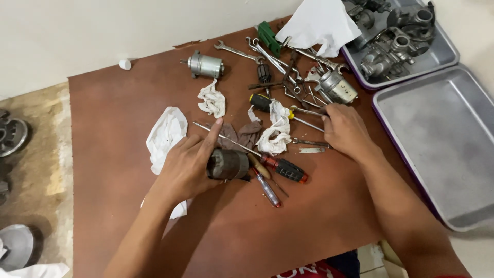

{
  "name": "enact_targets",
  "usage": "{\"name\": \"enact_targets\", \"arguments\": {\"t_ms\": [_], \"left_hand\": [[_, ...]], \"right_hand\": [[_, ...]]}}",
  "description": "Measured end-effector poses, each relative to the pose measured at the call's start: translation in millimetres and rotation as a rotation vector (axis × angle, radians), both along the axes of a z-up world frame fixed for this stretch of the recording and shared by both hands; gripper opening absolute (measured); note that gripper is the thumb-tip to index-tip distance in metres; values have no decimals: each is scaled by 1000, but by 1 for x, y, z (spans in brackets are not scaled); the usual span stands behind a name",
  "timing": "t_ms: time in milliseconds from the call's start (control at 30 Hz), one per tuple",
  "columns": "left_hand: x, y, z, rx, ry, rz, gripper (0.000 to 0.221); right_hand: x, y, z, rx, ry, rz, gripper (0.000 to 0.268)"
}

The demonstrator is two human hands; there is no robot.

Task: Assembling and inspecting mechanical engine components including a starter motor and carburetor parts on a workbench.

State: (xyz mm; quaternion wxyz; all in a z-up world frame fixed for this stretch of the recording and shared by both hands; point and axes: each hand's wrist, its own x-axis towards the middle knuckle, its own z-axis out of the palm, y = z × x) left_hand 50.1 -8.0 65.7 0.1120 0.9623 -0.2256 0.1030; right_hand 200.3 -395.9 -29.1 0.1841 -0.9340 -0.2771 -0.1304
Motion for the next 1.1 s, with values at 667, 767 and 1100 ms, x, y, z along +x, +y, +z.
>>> {"name": "enact_targets", "arguments": {"t_ms": [667,767,1100], "left_hand": [[-9,-30,3,38,-240,1,138],[-6,-34,4,55,-258,-16,135],[3,-51,26,-68,84,-35,149]], "right_hand": [[-59,81,150,314,6,697,12],[-52,90,157,236,-51,737,13],[-38,100,169,160,1,770,15]]}}
